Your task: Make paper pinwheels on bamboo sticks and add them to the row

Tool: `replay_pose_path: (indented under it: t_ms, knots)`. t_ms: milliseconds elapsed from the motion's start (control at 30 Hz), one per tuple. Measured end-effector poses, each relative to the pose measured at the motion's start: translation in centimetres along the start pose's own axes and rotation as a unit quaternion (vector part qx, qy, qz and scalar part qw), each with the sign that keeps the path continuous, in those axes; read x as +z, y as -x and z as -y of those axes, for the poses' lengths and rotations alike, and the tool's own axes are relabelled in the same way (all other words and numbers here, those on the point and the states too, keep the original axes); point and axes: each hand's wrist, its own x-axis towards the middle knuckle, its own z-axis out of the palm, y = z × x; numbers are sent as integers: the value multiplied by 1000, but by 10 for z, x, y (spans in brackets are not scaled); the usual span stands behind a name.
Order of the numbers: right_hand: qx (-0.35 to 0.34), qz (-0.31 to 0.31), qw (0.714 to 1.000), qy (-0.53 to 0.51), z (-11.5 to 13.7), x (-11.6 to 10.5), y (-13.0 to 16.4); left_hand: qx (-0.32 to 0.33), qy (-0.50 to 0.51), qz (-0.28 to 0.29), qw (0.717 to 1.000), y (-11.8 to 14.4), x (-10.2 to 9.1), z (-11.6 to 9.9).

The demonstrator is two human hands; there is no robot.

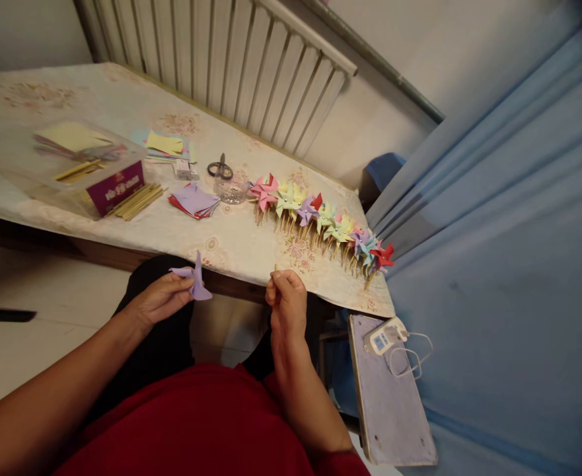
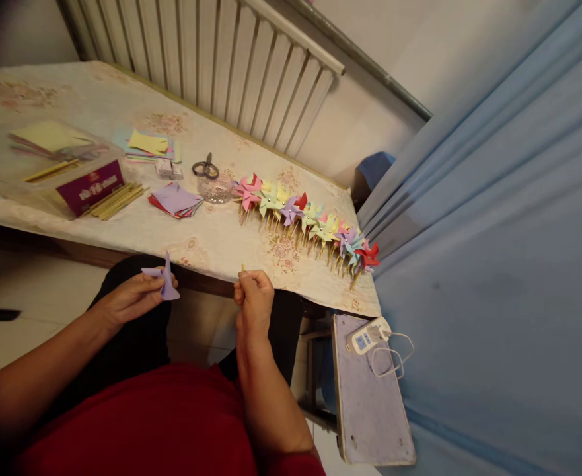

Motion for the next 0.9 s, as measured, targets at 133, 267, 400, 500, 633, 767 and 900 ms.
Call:
replay_pose_path:
  t_ms: [133, 267, 400, 500, 633, 767, 900]
  knots:
    - [4, -3, 1000, 0, 1, 0, 1, -4, -5, 1, 1000, 0, 0, -1]
    - [8, -8, 1000, 1, 1, 0, 1, -4, -4, -4, 1000, 1, 0, -1]
    - [6, -7, 1000, 4, 0, -1, 0, -2, 1, -4, 1000, 0, 0, -1]
    - [7, -5, 1000, 5, -1, -2, 0, -8, -3, -8, 1000, 0, 0, -1]
    - [12, -5, 1000, 0, 0, -2, 0, -10, -2, -14, 1000, 0, -1, -1]
    - [12, -3, 1000, -9, 0, -2, 0, -16, -4, -11, 1000, -1, -3, -1]
    - [11, -4, 1000, -1, -1, -3, -1, -13, -3, -7, 1000, -2, -6, 0]
